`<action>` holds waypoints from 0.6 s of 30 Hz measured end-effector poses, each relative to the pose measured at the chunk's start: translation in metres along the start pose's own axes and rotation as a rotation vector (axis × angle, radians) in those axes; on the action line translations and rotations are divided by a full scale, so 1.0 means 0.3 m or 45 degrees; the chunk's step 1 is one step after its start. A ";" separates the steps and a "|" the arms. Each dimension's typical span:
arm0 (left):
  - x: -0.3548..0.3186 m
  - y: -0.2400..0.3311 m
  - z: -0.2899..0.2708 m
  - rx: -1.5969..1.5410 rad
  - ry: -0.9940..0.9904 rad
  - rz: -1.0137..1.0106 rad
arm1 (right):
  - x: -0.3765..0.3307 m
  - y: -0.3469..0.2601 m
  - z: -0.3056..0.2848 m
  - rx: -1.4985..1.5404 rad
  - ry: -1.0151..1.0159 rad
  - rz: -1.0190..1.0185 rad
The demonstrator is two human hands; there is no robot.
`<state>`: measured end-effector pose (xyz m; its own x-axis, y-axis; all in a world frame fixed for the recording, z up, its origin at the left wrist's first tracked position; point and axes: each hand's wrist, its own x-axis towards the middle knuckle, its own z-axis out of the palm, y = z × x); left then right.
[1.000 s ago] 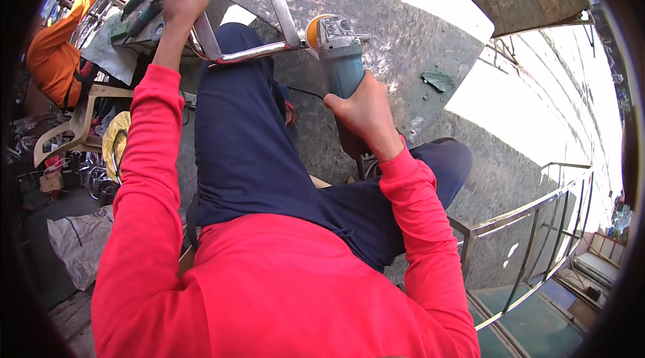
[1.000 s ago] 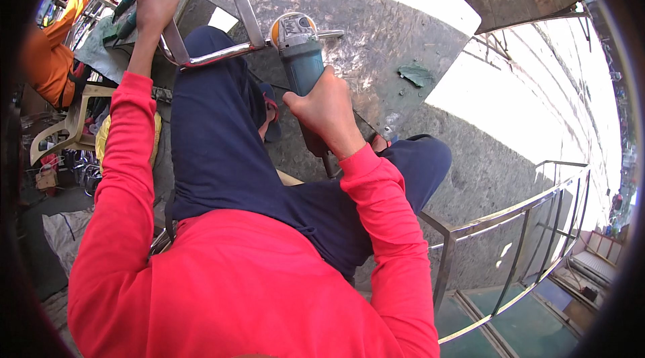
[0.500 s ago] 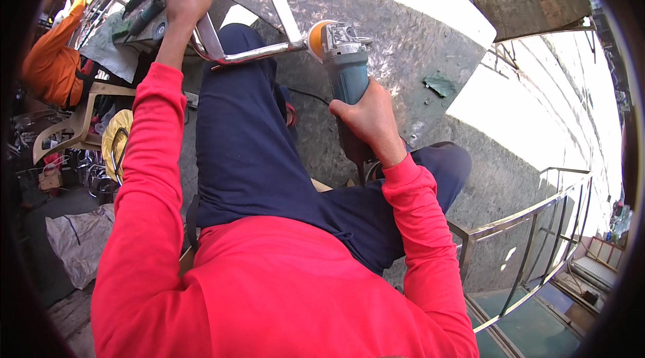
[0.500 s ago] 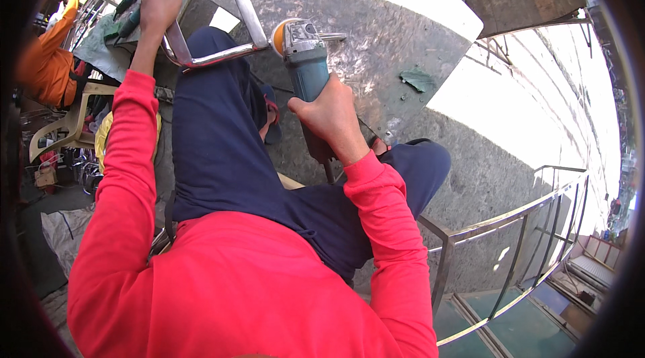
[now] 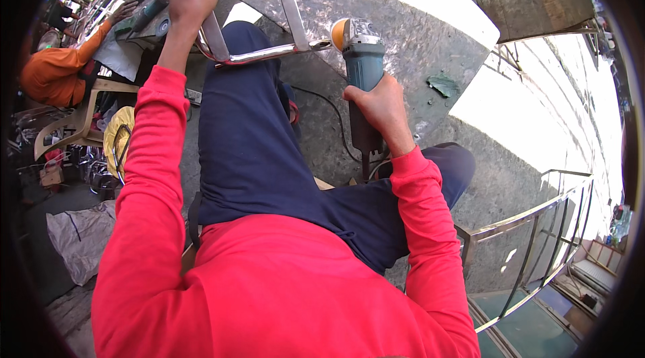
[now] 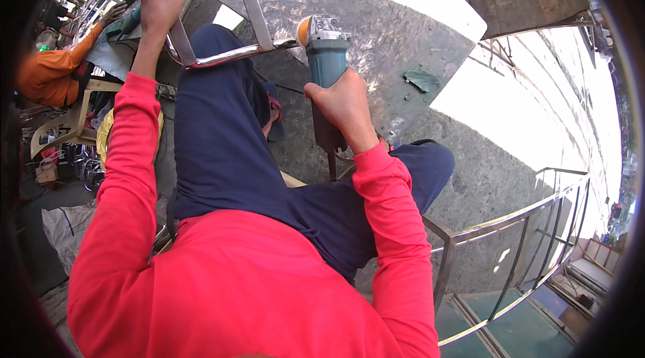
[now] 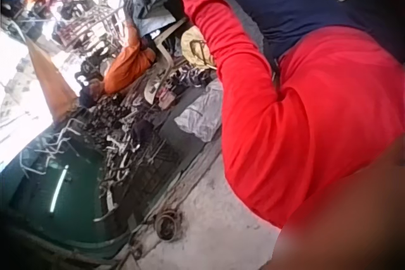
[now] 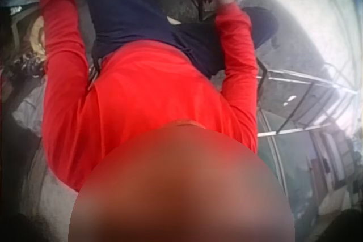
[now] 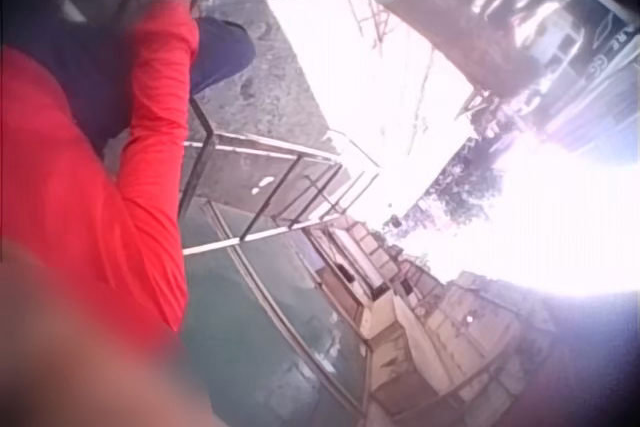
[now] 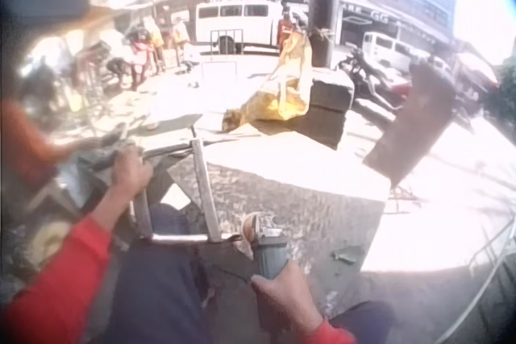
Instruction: The person sits on a low stool and uses an angle grinder to smooth and polish a chrome metal frame. They hold the frame with one hand and operate the grinder with the other, moving the tool along the edges and joints. The person also changes the grinding disc during the process.
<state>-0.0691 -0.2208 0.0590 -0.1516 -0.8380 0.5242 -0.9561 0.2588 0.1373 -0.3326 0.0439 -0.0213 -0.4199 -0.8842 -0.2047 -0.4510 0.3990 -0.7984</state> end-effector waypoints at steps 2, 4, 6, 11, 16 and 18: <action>-0.019 0.024 -0.020 -0.031 0.085 0.046 | 0.005 0.010 -0.008 -0.012 -0.001 0.042; -0.040 0.049 -0.041 -0.053 0.165 0.100 | -0.011 0.024 -0.008 -0.024 -0.028 0.050; -0.058 0.068 -0.061 -0.074 0.255 0.182 | -0.034 0.030 0.018 0.014 -0.023 -0.053; -0.099 0.096 -0.101 -0.167 0.344 0.294 | -0.011 0.044 0.017 0.032 -0.030 -0.024; -0.146 0.128 -0.132 -0.251 0.558 0.493 | 0.042 0.050 -0.049 -0.093 -0.084 0.213; -0.168 0.139 -0.143 -0.283 0.554 0.492 | 0.016 0.047 -0.036 -0.033 -0.102 0.094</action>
<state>-0.0905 -0.1473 0.0744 -0.3156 -0.4037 0.8588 -0.7705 0.6372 0.0164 -0.3497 0.0479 -0.0275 -0.3893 -0.8681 -0.3080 -0.4416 0.4693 -0.7647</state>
